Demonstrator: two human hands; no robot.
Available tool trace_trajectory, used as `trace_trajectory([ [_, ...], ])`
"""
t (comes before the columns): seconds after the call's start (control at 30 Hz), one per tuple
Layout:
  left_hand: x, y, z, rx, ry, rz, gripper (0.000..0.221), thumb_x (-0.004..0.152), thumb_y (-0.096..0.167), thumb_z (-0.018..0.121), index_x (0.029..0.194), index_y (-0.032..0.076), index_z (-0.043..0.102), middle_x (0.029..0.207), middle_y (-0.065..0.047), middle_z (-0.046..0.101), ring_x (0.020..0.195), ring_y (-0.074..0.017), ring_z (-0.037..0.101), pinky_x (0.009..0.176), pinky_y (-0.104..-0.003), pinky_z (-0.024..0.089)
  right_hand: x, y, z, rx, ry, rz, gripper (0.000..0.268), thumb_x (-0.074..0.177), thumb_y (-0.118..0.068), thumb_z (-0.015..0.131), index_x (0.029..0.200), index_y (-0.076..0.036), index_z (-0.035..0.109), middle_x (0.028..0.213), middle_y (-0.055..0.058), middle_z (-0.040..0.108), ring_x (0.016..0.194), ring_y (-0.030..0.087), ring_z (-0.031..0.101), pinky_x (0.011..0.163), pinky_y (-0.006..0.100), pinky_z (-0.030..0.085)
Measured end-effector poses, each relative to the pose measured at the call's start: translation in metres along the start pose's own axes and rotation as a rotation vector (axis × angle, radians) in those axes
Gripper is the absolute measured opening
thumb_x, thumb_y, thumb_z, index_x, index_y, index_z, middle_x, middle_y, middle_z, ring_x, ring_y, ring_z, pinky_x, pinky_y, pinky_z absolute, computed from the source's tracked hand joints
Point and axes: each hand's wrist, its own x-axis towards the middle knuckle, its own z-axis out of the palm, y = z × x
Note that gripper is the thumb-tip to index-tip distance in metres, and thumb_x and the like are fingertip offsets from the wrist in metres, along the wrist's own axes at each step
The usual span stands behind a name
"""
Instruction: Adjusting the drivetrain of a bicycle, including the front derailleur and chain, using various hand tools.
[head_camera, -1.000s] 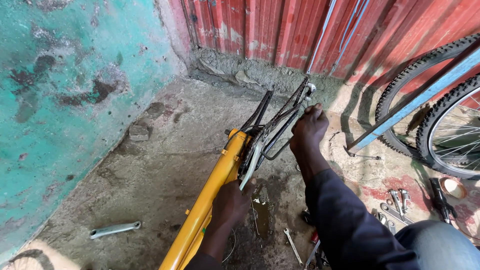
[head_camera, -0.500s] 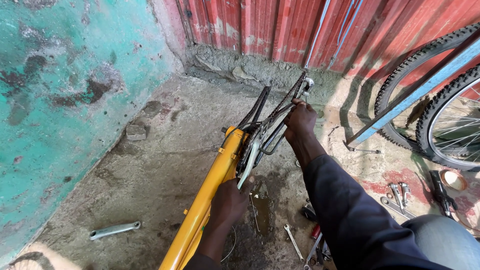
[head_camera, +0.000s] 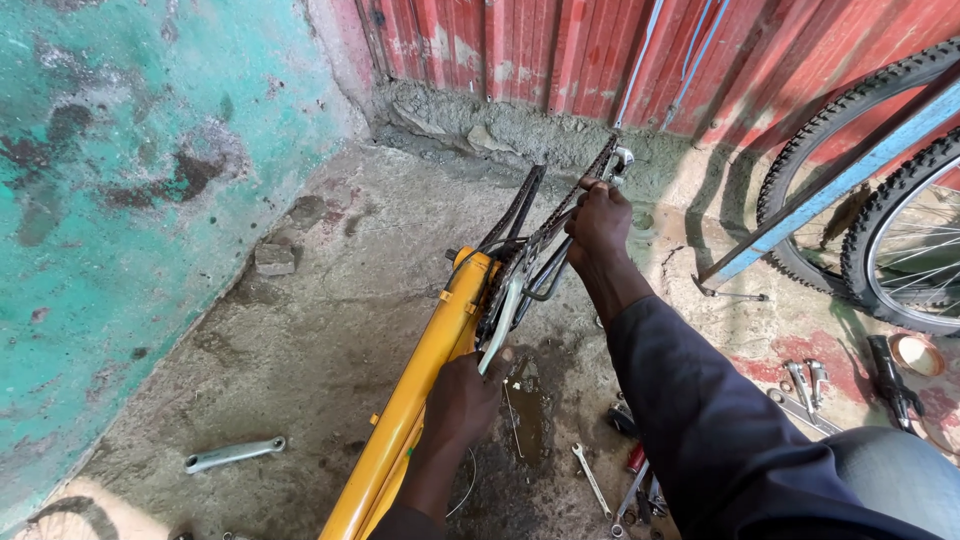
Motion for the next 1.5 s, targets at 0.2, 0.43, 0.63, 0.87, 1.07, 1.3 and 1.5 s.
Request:
trace_trajectory([
  [0.2, 0.005, -0.006, 0.009, -0.048, -0.008, -0.013, 0.088, 0.09, 0.079, 0.022, 0.114, 0.01, 0.07, 0.088, -0.016, 0.072, 0.083, -0.0351, 0.071, 0.067, -0.05, 0.05, 0.026, 0.017, -0.011, 0.184, 0.086, 0.291, 0.029, 0.105, 0.001, 0.03, 0.101, -0.007, 0.058, 0.063, -0.006, 0.029, 0.049, 0.006, 0.019, 0.041, 0.024, 0.015],
  [0.43, 0.011, -0.009, 0.016, -0.102, -0.072, -0.072, 0.09, 0.088, 0.081, 0.022, 0.108, 0.007, 0.068, 0.095, -0.015, 0.072, 0.087, -0.0355, 0.07, 0.073, -0.052, 0.05, 0.018, 0.029, -0.023, 0.339, 0.076, 0.376, 0.027, 0.111, -0.006, 0.03, 0.095, -0.008, 0.052, 0.073, -0.002, 0.045, 0.054, 0.006, 0.034, 0.043, 0.019, 0.03],
  [0.63, 0.004, -0.006, 0.012, -0.326, -0.064, -0.054, 0.081, 0.092, 0.075, 0.013, 0.07, 0.016, 0.064, 0.064, -0.005, 0.063, 0.058, -0.0239, 0.058, 0.062, -0.043, 0.044, -0.009, 0.025, -0.005, 0.267, 0.054, 0.312, 0.025, 0.11, -0.014, 0.037, 0.095, -0.009, 0.056, 0.064, -0.006, 0.037, 0.049, 0.006, 0.024, 0.04, 0.023, 0.018],
  [0.87, 0.004, -0.003, 0.01, -0.384, -0.107, -0.081, 0.078, 0.091, 0.077, 0.016, 0.074, 0.015, 0.06, 0.058, -0.003, 0.051, 0.05, -0.0199, 0.047, 0.056, -0.04, 0.037, -0.032, 0.005, 0.005, 0.097, 0.248, 0.194, 0.019, 0.102, -0.013, 0.056, 0.084, -0.013, 0.051, 0.061, -0.004, 0.035, 0.049, 0.008, 0.028, 0.042, 0.027, 0.022],
  [1.07, 0.019, -0.017, 0.033, -0.446, -0.028, -0.014, 0.071, 0.099, 0.07, 0.024, 0.065, 0.016, 0.055, 0.056, -0.004, 0.051, 0.052, -0.0218, 0.049, 0.058, -0.042, 0.04, -0.022, 0.009, 0.01, 0.01, 0.094, 0.163, 0.021, 0.111, -0.021, 0.044, 0.098, -0.009, 0.056, 0.064, -0.002, 0.04, 0.051, 0.009, 0.034, 0.042, 0.025, 0.026],
  [1.3, 0.027, -0.024, 0.038, -0.484, -0.056, 0.087, 0.068, 0.098, 0.069, 0.025, 0.075, 0.015, 0.06, 0.07, -0.006, 0.056, 0.063, -0.0233, 0.055, 0.073, -0.045, 0.043, -0.029, 0.0, 0.019, 0.004, 0.023, 0.146, 0.036, 0.111, -0.022, 0.041, 0.076, -0.017, 0.045, 0.058, -0.005, 0.034, 0.048, 0.009, 0.021, 0.041, 0.03, 0.015],
  [1.5, 0.041, -0.037, 0.055, -0.59, -0.011, 0.244, 0.062, 0.101, 0.06, 0.03, 0.087, 0.014, 0.068, 0.056, -0.003, 0.052, 0.054, -0.0182, 0.054, 0.062, -0.039, 0.045, -0.045, -0.007, 0.025, 0.012, 0.248, 0.109, 0.04, 0.113, -0.03, 0.043, 0.075, -0.017, 0.043, 0.058, -0.004, 0.034, 0.048, 0.009, 0.026, 0.043, 0.031, 0.019],
])
